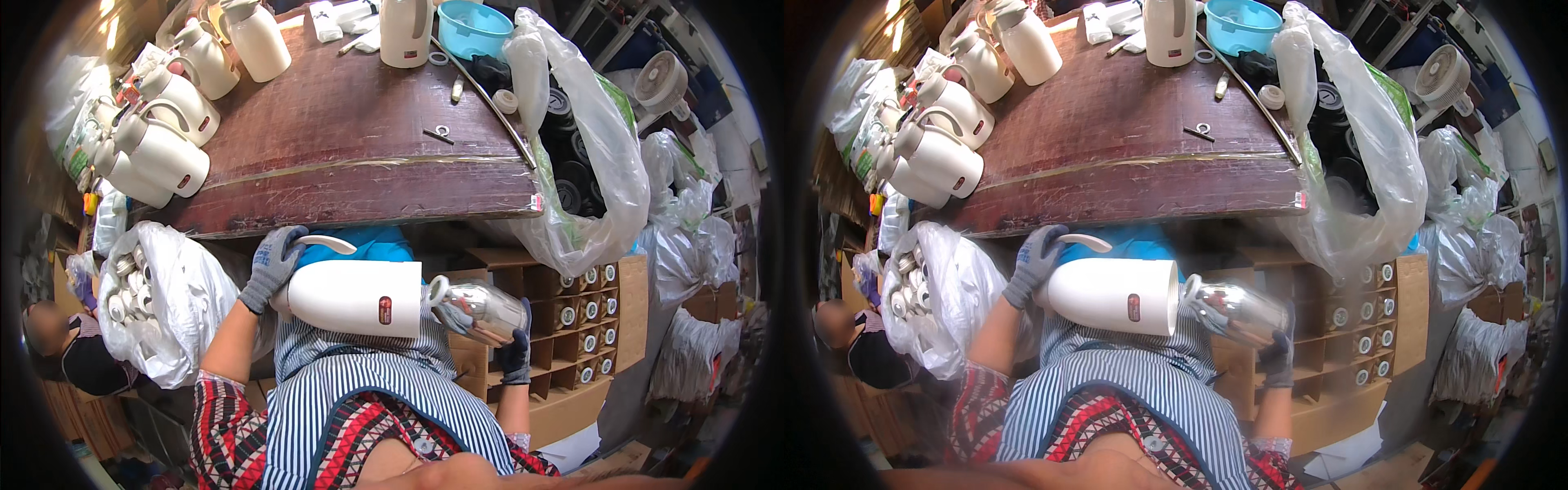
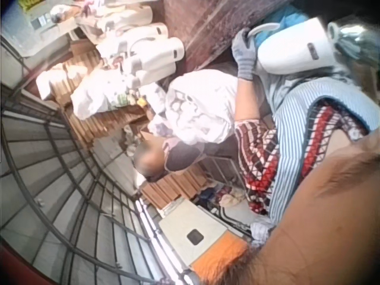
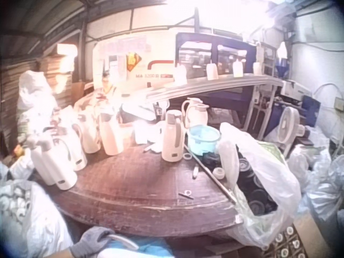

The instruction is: The person repeatedly picks up white thermos bodies, inserts inner liners, and screws on lids. They handle each unit one at a time, place finished thermoses on the table, and retrieve new parts from a nearby crate.

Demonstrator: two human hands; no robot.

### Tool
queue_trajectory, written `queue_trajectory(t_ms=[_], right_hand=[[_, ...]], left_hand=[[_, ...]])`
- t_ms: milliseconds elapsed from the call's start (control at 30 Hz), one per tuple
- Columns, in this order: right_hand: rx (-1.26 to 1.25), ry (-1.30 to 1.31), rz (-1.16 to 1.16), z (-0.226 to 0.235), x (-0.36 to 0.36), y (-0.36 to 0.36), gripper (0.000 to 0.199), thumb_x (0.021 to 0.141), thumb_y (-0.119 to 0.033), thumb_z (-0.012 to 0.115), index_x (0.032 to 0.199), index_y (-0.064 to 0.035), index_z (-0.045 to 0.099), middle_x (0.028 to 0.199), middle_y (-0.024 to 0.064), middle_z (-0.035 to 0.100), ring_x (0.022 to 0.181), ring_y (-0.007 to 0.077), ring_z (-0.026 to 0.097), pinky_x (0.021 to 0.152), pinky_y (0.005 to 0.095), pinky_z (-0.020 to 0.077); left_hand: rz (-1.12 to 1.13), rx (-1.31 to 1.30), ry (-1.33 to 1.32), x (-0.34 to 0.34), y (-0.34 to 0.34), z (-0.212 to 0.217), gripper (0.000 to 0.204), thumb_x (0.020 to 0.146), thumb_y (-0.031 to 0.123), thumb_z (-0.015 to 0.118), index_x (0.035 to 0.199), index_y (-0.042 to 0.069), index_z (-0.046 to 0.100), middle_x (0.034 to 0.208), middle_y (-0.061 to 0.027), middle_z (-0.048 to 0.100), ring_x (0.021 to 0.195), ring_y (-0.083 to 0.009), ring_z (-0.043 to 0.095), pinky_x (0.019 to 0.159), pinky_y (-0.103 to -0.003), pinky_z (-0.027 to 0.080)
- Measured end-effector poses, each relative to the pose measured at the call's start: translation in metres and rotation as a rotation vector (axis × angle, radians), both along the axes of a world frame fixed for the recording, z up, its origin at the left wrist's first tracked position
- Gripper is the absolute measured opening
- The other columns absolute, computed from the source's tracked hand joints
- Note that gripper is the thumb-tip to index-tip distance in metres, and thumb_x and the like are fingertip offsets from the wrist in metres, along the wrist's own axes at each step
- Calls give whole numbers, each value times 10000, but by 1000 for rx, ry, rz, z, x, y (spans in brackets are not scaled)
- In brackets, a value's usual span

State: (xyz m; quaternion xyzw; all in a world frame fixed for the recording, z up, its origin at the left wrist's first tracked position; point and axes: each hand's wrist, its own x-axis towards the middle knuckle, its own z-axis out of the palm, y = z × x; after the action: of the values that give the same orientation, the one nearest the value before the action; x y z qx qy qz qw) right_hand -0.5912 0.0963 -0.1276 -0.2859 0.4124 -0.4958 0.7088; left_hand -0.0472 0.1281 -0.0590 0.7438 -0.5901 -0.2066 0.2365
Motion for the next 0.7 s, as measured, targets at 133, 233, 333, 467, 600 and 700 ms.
queue_trajectory(t_ms=[133,233,333,467,600,700], right_hand=[[-91,256,206,-9,7,-35,1093,777,-438,829,1634,-60,265,1555,171,451,1447,314,439,1206,445,356],[-154,187,348,22,44,-64,1118,780,-420,853,1634,-21,253,1591,155,418,1470,282,406,1226,399,311],[-258,221,538,42,81,-79,1003,827,-260,820,1626,-13,267,1615,163,378,1491,280,360,1236,392,288],[-163,244,772,39,125,-66,1107,861,-447,836,1649,-15,190,1671,193,285,1536,305,302,1261,406,254],[-304,574,961,56,125,-82,1179,808,-506,870,1658,-46,195,1644,200,356,1490,313,397,1213,426,356],[-257,372,1043,67,133,-89,1121,800,-411,897,1651,-73,250,1581,185,457,1423,302,489,1161,437,427]], left_hand=[[23,-62,144,-11,9,2,327,951,153,635,1264,60,656,1217,-151,688,1122,-348,669,961,-404,536],[48,-7,307,-2,17,-2,362,973,166,639,1318,54,645,1234,-144,698,1155,-304,672,996,-382,520],[82,70,579,2,24,-3,411,993,188,640,1375,39,625,1302,-132,693,1207,-258,657,1041,-360,497],[70,56,556,-6,35,-7,478,1002,208,642,1438,18,590,1402,-124,659,1281,-221,617,1102,-338,459],[164,-30,325,-24,42,7,489,970,156,628,1450,78,582,1403,-180,644,1264,-337,641,1084,-387,491],[228,18,289,-25,42,4,388,970,199,649,1341,83,642,1244,-174,714,1120,-351,701,951,-420,551]])
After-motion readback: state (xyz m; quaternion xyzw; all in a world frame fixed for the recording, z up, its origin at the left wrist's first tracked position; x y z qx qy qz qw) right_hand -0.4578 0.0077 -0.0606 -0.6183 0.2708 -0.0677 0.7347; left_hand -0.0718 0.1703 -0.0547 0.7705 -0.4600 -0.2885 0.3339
